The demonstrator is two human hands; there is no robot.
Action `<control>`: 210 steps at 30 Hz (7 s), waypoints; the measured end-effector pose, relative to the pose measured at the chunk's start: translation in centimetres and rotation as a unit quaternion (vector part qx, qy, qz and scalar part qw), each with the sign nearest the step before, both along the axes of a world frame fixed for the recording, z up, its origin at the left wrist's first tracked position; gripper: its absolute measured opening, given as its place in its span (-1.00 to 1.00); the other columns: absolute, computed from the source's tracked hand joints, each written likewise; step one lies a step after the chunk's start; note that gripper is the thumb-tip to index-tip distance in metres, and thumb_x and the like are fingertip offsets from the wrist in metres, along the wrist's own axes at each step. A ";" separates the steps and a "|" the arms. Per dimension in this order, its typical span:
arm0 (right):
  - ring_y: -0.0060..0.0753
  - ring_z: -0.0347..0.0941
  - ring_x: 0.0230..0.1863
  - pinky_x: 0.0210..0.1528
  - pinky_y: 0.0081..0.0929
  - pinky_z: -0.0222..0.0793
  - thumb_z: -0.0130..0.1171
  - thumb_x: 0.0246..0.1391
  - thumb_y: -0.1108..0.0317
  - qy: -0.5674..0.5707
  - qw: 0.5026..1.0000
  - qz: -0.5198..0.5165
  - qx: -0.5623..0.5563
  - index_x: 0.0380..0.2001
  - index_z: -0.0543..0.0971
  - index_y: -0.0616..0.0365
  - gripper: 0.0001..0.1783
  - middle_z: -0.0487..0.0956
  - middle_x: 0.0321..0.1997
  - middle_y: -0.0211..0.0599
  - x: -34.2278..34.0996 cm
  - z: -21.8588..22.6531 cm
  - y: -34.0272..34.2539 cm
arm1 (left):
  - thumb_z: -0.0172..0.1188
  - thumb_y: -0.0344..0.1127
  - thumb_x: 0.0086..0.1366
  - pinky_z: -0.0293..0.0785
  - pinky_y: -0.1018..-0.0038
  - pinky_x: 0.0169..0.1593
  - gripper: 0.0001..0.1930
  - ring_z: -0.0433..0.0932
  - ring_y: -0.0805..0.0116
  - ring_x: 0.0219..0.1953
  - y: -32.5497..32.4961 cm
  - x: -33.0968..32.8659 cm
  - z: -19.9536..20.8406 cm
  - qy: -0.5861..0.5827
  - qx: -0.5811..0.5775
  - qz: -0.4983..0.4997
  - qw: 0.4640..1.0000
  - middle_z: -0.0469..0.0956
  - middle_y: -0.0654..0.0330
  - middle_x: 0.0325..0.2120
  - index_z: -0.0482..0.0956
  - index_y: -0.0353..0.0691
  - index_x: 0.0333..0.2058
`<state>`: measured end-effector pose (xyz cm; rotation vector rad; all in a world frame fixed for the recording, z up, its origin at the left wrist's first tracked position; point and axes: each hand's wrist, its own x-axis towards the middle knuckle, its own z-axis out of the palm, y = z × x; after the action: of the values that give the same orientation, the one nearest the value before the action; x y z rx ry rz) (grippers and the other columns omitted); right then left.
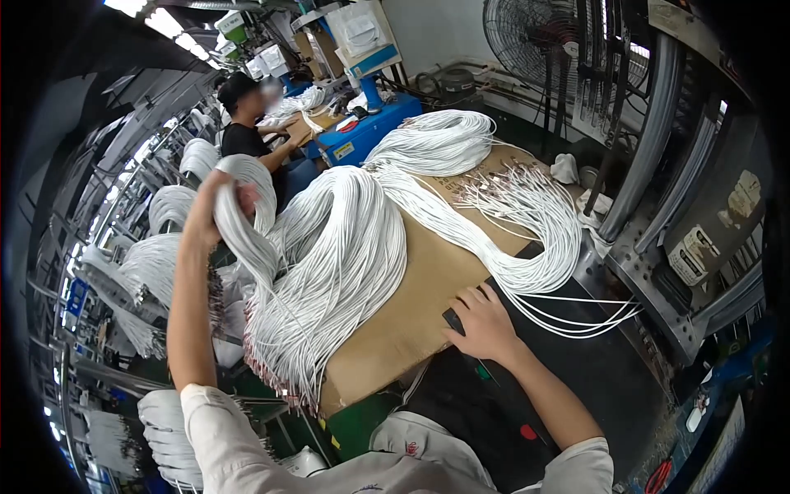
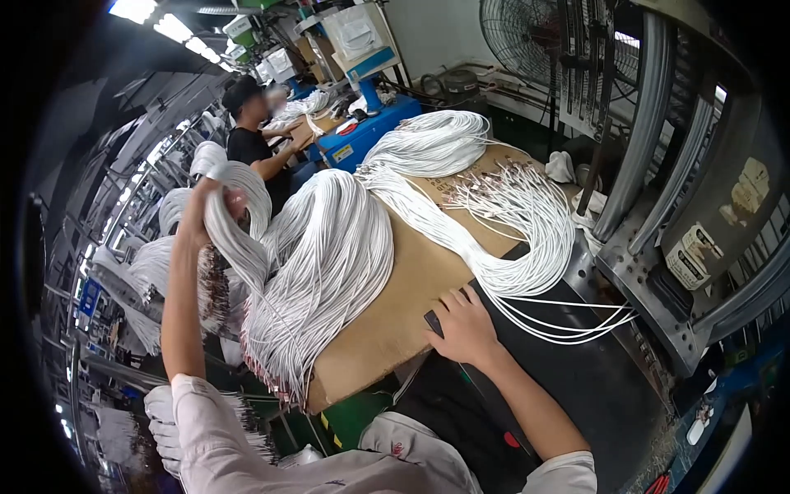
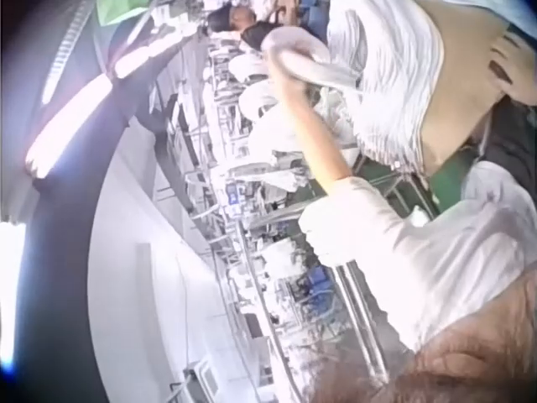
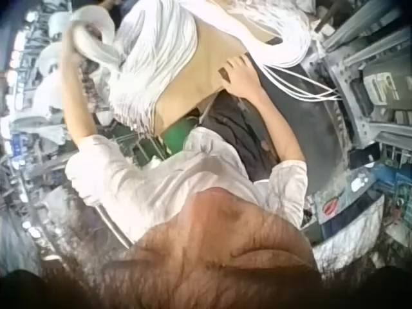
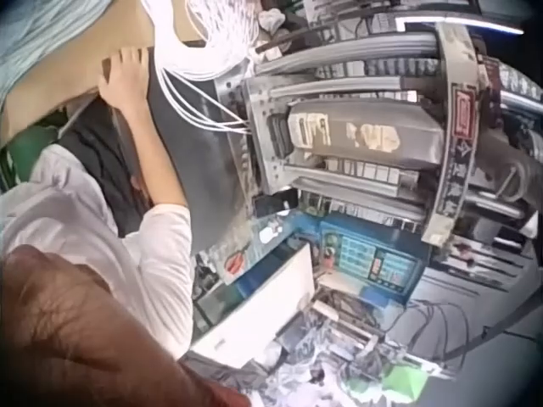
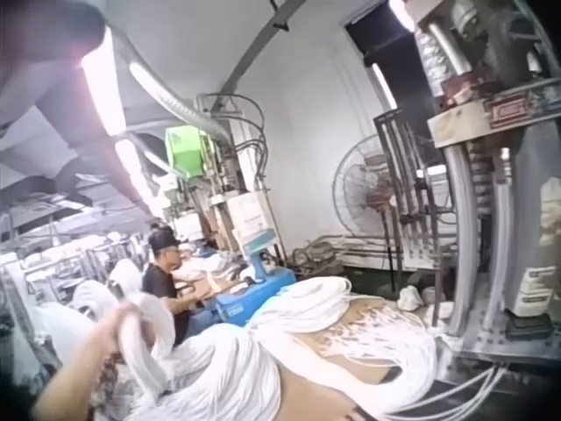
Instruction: The person fits cable connectors into a metal fixture bar, places the loaded fixture into a pressing machine, operates the press, and removes the processed cables.
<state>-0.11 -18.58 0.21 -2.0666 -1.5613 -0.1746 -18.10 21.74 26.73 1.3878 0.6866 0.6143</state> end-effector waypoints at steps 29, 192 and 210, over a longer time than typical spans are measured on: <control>-0.18 0.37 0.28 0.28 -0.20 0.31 0.33 0.13 0.15 0.267 0.937 0.201 0.100 0.32 0.35 0.18 -0.26 0.38 0.31 -0.13 -6.0 18.6 -1.9 | -0.01 0.39 0.36 0.56 0.45 -0.15 -0.30 0.66 0.31 -0.30 -24.8 -19.2 17.6 -0.194 0.351 0.113 0.909 0.63 0.15 -0.43 0.58 -0.28 -0.20; -0.66 0.46 -0.31 -0.20 -0.58 0.42 0.13 0.36 0.16 0.537 0.671 -0.385 0.336 -0.12 0.56 0.29 -0.65 0.55 -0.35 -0.45 -0.6 2.9 -31.0 | 0.29 -0.47 0.33 0.57 0.58 -0.27 -0.83 0.61 0.50 -0.42 -51.2 20.7 -25.0 0.080 -0.080 -0.683 0.722 0.65 0.16 -0.39 0.59 -0.47 -0.17; -0.80 0.38 -0.39 -0.47 -0.73 0.19 0.10 0.38 0.19 0.539 0.721 -0.365 0.239 -0.07 0.56 0.22 -0.70 0.53 -0.37 -0.52 -1.6 4.6 -30.5 | 0.30 -0.42 0.33 0.59 0.55 -0.30 -0.83 0.63 0.47 -0.42 -51.1 21.1 -24.0 0.129 -0.141 -0.687 0.701 0.66 0.12 -0.39 0.61 -0.44 -0.22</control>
<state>-1.69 -49.07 4.76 -1.6572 0.0514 0.2926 2.96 -29.38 2.76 1.2938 -0.1882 -0.8731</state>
